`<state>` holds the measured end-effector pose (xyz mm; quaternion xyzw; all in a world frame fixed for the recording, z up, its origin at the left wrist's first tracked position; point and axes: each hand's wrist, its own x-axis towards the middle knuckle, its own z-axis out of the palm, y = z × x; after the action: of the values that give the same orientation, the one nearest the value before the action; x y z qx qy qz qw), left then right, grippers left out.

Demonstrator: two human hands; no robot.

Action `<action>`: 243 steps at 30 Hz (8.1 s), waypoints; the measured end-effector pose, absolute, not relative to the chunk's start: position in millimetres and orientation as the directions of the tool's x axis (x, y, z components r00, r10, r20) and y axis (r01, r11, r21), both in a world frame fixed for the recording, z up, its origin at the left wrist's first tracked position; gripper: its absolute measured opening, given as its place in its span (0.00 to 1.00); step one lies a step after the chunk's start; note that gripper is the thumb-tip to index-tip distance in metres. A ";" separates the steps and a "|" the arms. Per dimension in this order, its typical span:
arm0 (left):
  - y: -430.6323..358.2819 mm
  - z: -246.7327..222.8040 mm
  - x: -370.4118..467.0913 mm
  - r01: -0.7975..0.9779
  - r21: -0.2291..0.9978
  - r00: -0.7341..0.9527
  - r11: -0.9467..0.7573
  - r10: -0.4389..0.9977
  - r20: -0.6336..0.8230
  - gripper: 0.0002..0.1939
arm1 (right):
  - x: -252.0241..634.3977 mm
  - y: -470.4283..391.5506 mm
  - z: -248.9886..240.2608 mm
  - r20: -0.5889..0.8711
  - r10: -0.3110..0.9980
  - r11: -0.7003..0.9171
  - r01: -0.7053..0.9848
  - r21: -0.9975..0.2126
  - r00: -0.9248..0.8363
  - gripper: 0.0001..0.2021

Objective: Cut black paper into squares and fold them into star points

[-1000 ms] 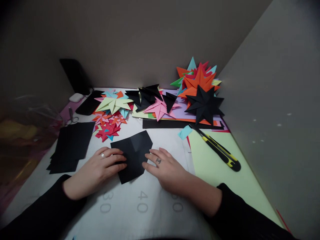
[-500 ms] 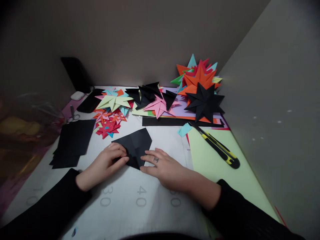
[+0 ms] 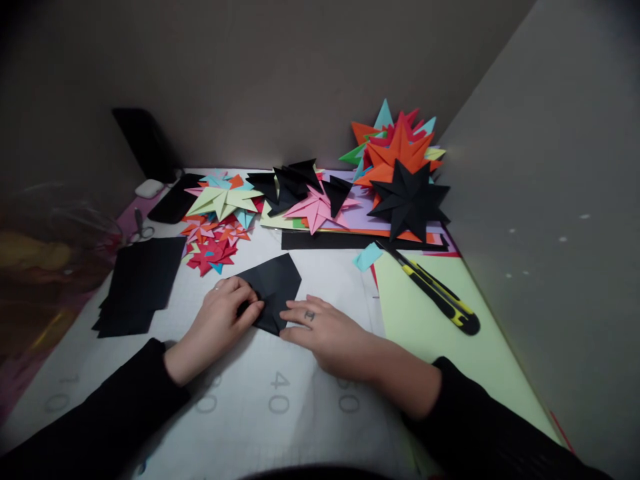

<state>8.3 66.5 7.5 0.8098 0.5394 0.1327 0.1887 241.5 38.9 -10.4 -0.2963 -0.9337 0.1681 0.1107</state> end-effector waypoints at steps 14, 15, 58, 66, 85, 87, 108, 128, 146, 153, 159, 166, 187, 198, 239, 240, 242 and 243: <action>65.6 7.0 14.9 0.884 0.337 0.352 -0.325 0.936 -0.018 0.10 | 241.8 36.8 -13.6 0.070 0.551 0.804 0.507 -0.311 -0.831 0.25; 65.4 7.1 15.6 0.888 0.330 0.346 -0.320 0.938 -0.019 0.09 | 242.1 36.7 -12.6 0.075 0.545 0.808 0.500 -0.312 -0.835 0.24; 59.8 7.3 22.4 0.939 0.181 0.296 -0.292 0.955 0.007 0.08 | 236.9 29.1 3.5 0.003 0.431 0.841 0.400 -0.364 -0.902 0.20; 62.1 7.8 -2.8 0.958 0.004 0.286 -0.286 0.957 0.039 0.18 | 239.9 27.6 -3.3 -0.011 0.442 0.840 0.418 -0.347 -0.897 0.21; 4.0 1.0 3.2 0.666 0.085 0.745 -0.741 0.666 -0.027 0.38 | 235.5 26.6 -9.4 0.051 0.458 0.855 0.425 -0.297 -0.887 0.13; 6.2 3.6 -3.5 0.720 0.047 0.693 -0.692 0.717 -0.076 0.37 | 235.5 26.8 -8.1 0.042 0.470 0.847 0.437 -0.301 -0.882 0.13; 16.6 0.4 4.9 0.692 0.033 0.722 -0.722 0.691 -0.036 0.26 | 219.9 31.3 -5.5 -0.120 0.710 0.648 0.710 -0.275 -0.694 0.31; 13.6 8.4 4.7 0.679 0.164 0.732 -0.716 0.676 -0.085 0.22 | 219.9 35.8 -10.9 -0.112 0.798 0.556 0.796 -0.240 -0.592 0.37; 15.3 21.7 1.8 0.767 -0.001 0.636 -0.641 0.761 -0.130 0.19 | 223.9 35.4 -8.8 -0.040 0.656 0.706 0.632 -0.319 -0.753 0.24; 24.7 30.9 -7.3 0.810 -0.169 0.537 -0.561 0.826 -0.169 0.18 | 224.5 35.6 -9.5 -0.030 0.659 0.707 0.633 -0.316 -0.751 0.23; 26.2 33.3 -6.9 0.823 -0.192 0.510 -0.535 0.844 -0.164 0.18 | 226.3 33.5 -11.4 0.049 0.715 0.679 0.676 -0.286 -0.698 0.25; 29.4 30.3 -6.4 0.828 -0.173 0.514 -0.533 0.846 -0.142 0.15 | 227.9 37.6 -11.0 0.099 0.817 0.570 0.768 -0.294 -0.568 0.28; 26.3 21.7 -4.4 0.720 -0.089 0.661 -0.688 0.641 0.391 0.25 | 231.6 34.4 3.2 0.249 0.713 0.577 0.348 -0.739 -0.655 0.27; 23.6 35.2 -10.0 0.167 0.972 0.265 -0.163 0.957 0.115 0.21 | 228.0 27.5 -13.6 0.272 0.876 0.381 0.227 -0.896 -0.399 0.44; 48.2 26.4 -15.4 0.124 0.947 0.439 0.295 0.840 -0.319 0.22 | 248.8 40.4 -0.1 0.467 0.844 0.531 0.296 -0.794 -0.263 0.07; 47.0 27.4 -14.6 0.142 0.966 0.436 0.218 0.862 -0.258 0.24 | 249.1 39.2 0.6 0.465 0.855 0.516 0.294 -0.804 -0.229 0.06; 45.2 28.9 -12.7 0.175 0.984 0.389 0.030 0.916 -0.097 0.21 | 248.9 36.3 0.7 0.460 0.869 0.495 0.291 -0.819 -0.183 0.06; 44.7 29.4 -11.9 0.191 0.980 0.353 -0.061 0.936 -0.010 0.17 | 248.3 35.0 0.3 0.453 0.876 0.483 0.288 -0.827 -0.168 0.06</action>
<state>-11.9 44.7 29.4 0.6353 0.4433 0.3563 0.5224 248.3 35.0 0.3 -0.4131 -0.7042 0.2965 0.4954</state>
